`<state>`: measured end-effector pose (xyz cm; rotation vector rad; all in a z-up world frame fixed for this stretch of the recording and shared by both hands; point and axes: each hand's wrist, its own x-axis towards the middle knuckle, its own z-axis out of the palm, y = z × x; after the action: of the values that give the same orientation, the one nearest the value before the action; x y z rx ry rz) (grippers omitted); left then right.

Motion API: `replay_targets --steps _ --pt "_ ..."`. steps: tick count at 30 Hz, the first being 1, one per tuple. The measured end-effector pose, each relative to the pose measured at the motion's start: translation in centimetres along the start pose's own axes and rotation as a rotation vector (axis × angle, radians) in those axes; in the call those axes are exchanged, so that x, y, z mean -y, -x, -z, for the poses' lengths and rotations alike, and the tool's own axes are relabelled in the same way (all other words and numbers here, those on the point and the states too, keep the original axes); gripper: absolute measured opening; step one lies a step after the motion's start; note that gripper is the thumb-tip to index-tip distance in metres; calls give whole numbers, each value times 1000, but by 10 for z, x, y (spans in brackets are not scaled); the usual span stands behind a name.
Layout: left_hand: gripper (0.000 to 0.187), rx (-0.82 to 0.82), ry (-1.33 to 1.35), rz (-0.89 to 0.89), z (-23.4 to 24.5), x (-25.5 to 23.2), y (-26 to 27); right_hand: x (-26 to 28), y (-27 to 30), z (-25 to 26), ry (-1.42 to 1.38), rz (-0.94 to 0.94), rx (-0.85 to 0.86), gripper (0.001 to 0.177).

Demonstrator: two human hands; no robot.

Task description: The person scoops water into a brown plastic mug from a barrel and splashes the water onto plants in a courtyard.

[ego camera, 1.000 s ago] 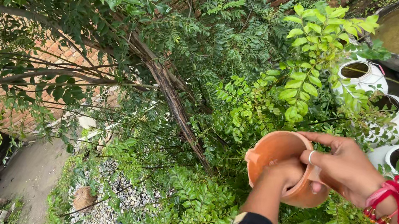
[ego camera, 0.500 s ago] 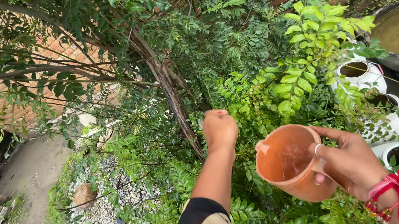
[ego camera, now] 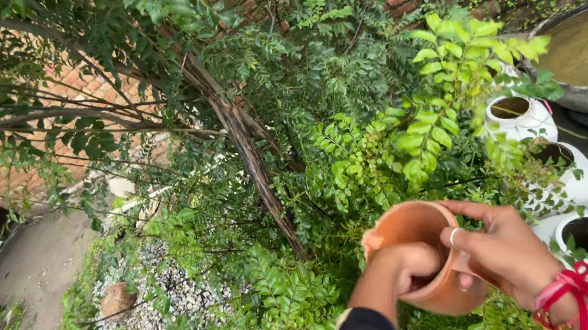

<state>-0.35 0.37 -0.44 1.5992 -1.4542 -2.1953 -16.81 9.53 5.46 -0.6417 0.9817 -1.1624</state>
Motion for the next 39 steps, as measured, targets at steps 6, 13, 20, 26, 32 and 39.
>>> replay_targets --steps 6,13,20,26,32,39 --pt "13 -542 103 -151 47 -48 36 4 -4 15 -73 17 -75 49" --pt "20 -816 -60 -76 79 -94 92 9 -9 29 10 65 -192 51" --pt "29 -1091 -617 20 94 -91 82 17 1 28 13 72 -204 50" --pt "36 -1021 -674 44 60 -105 76 22 2 28 8 53 -186 46" --pt "22 -100 -153 -40 11 -70 -3 28 8 22 73 67 -126 48" --pt "14 103 1 47 -8 -59 -23 22 6 20 116 117 -110 48"
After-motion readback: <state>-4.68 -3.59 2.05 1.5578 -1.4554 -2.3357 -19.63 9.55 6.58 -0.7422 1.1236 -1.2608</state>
